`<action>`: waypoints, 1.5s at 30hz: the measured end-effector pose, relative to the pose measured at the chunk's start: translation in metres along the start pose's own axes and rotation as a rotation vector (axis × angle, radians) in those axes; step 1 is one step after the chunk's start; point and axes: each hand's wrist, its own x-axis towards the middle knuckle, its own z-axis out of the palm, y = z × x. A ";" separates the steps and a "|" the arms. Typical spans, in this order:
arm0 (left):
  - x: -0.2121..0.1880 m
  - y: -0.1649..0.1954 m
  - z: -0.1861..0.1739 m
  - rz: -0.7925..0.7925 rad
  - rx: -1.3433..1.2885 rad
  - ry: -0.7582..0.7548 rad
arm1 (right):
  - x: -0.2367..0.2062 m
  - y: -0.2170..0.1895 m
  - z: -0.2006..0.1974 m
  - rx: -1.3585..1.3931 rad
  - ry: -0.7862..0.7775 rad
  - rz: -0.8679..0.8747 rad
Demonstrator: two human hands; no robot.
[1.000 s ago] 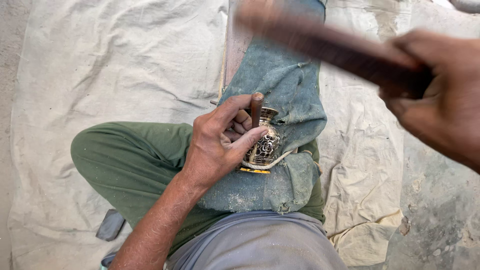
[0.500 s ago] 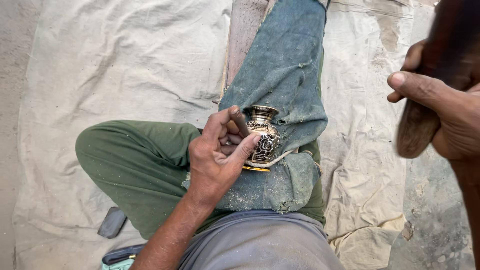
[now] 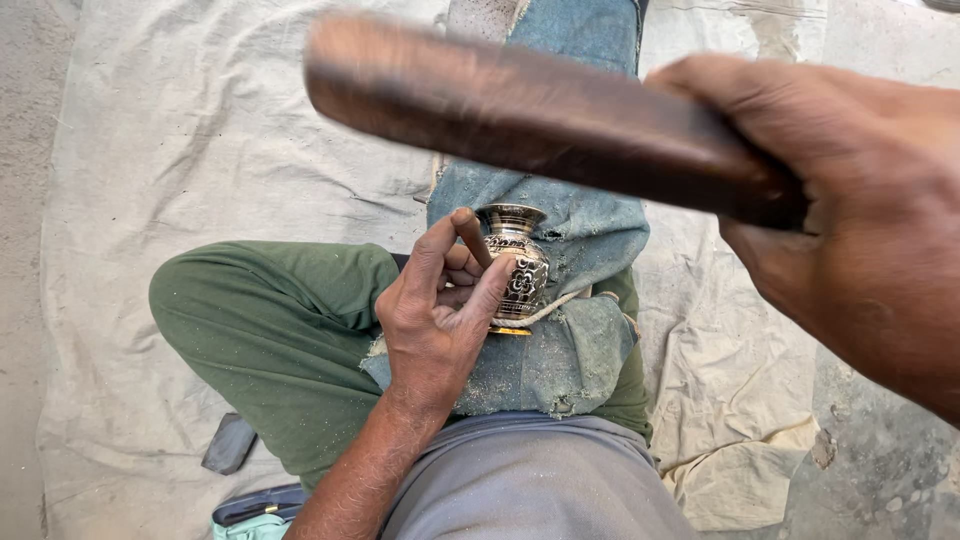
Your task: The person sits on the ground with a small brass pot resting on a cloth pad on their lap. They hold a punch against the pot's decorated surface with one hand and strike the punch with a wooden mallet held in the other hand, repositioning the punch repeatedly to work the metal surface.
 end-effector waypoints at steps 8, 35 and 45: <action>0.003 -0.001 -0.003 0.071 0.015 -0.020 | 0.002 0.006 0.002 -0.028 -0.107 0.062; 0.018 -0.009 -0.015 0.102 0.011 -0.180 | -0.022 0.020 0.014 0.027 -0.117 0.145; 0.021 -0.009 -0.018 0.116 0.014 -0.236 | -0.033 0.025 0.020 -0.054 -0.071 0.109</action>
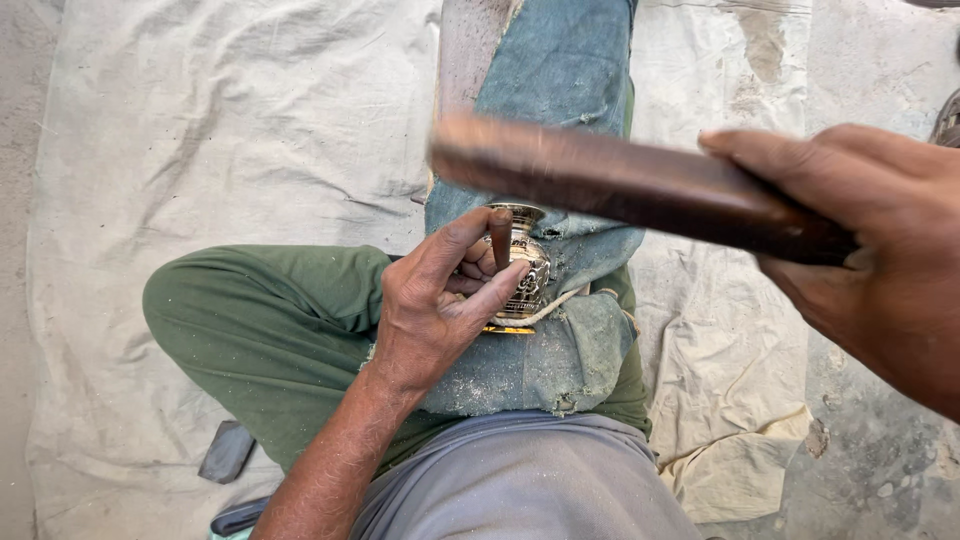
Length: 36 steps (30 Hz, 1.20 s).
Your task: The person sits on the ground with a small brass pot resting on a cloth pad on their lap. They hold a punch against the pot's decorated surface with one hand and strike the punch with a wooden mallet held in the other hand, repositioning the punch repeatedly to work the metal surface.
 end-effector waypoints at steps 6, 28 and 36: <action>0.002 -0.002 -0.001 -0.001 -0.025 -0.020 | -0.010 0.007 0.009 0.012 -0.099 0.110; 0.009 -0.002 -0.007 0.021 -0.037 -0.093 | -0.019 0.005 0.014 0.359 0.084 0.124; 0.011 -0.003 -0.007 0.016 -0.054 -0.104 | -0.035 0.025 0.023 0.049 -0.095 0.225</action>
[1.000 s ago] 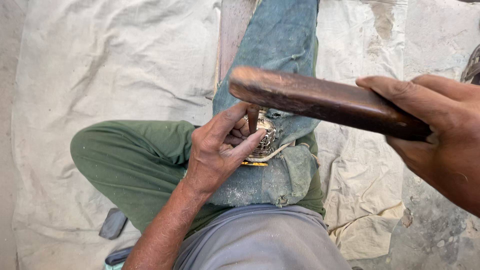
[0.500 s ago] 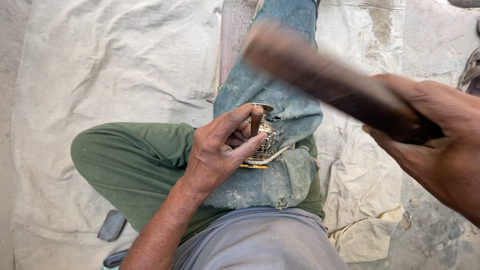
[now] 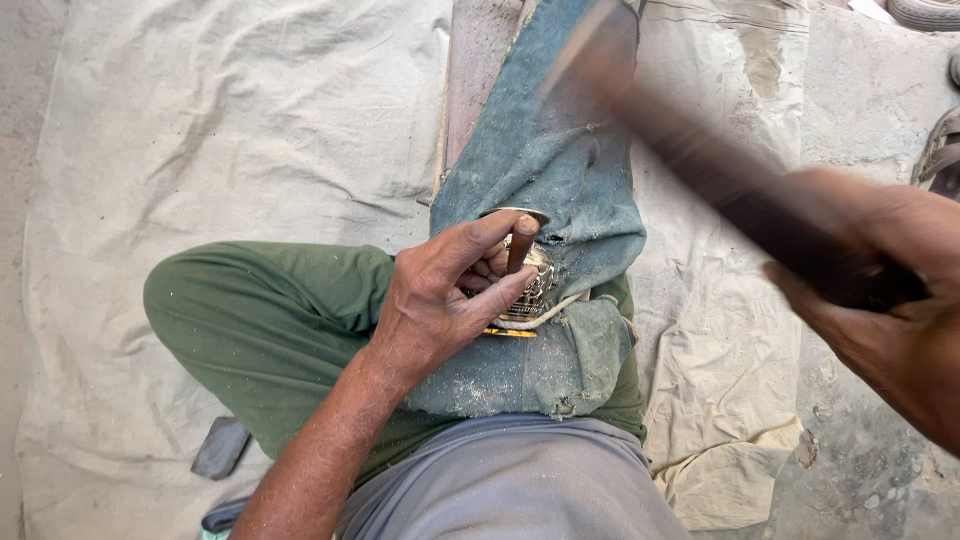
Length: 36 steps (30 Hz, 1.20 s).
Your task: The person sits on the ground with a small brass pot resting on a cloth pad on their lap. They hold a punch against the pot's decorated surface with one hand and strike the punch with a wooden mallet held in the other hand, repositioning the punch repeatedly to work the metal surface.
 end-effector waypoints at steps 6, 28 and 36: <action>-0.008 0.001 0.004 0.005 -0.120 0.159 | 0.006 0.003 0.002 0.192 0.034 0.094; -0.006 0.005 0.010 -0.110 -0.108 0.185 | 0.061 -0.015 -0.022 -0.074 0.113 -0.396; -0.010 0.009 0.010 -0.037 -0.066 0.194 | 0.047 0.006 -0.014 -0.015 0.103 -0.327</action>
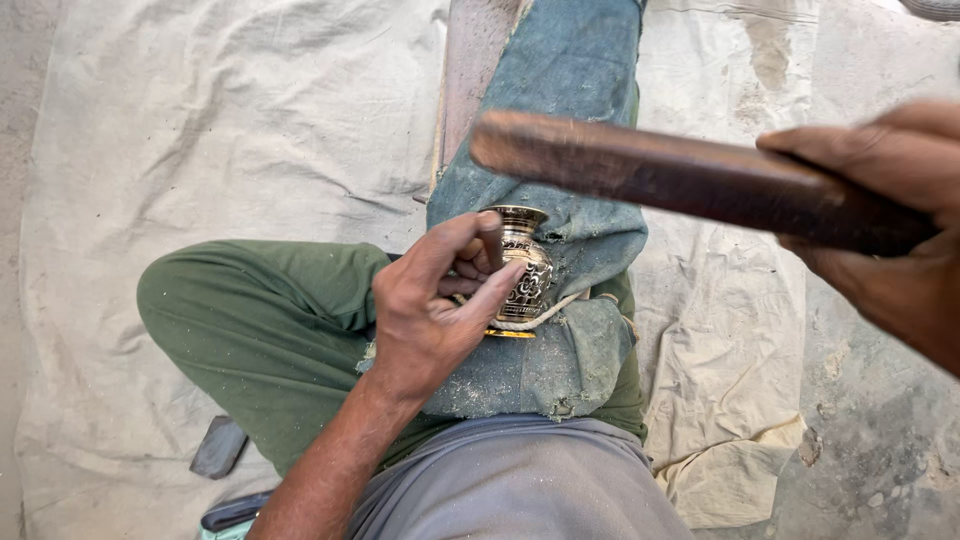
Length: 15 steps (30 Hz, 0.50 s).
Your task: The person sits on the ground with a small brass pot resting on a cloth pad on their lap. They hold a punch against the pot's decorated surface with one hand and strike the punch with a wooden mallet held in the other hand, repositioning the punch repeatedly to work the metal surface.
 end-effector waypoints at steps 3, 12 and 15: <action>-0.005 0.001 0.000 -0.024 -0.061 -0.010 | 0.000 0.022 0.016 0.195 -0.041 0.275; -0.008 -0.003 0.001 -0.038 0.052 -0.034 | -0.017 -0.009 0.005 0.163 -0.046 0.106; -0.007 -0.003 0.002 -0.027 0.048 -0.028 | -0.019 -0.020 -0.002 0.325 0.058 0.094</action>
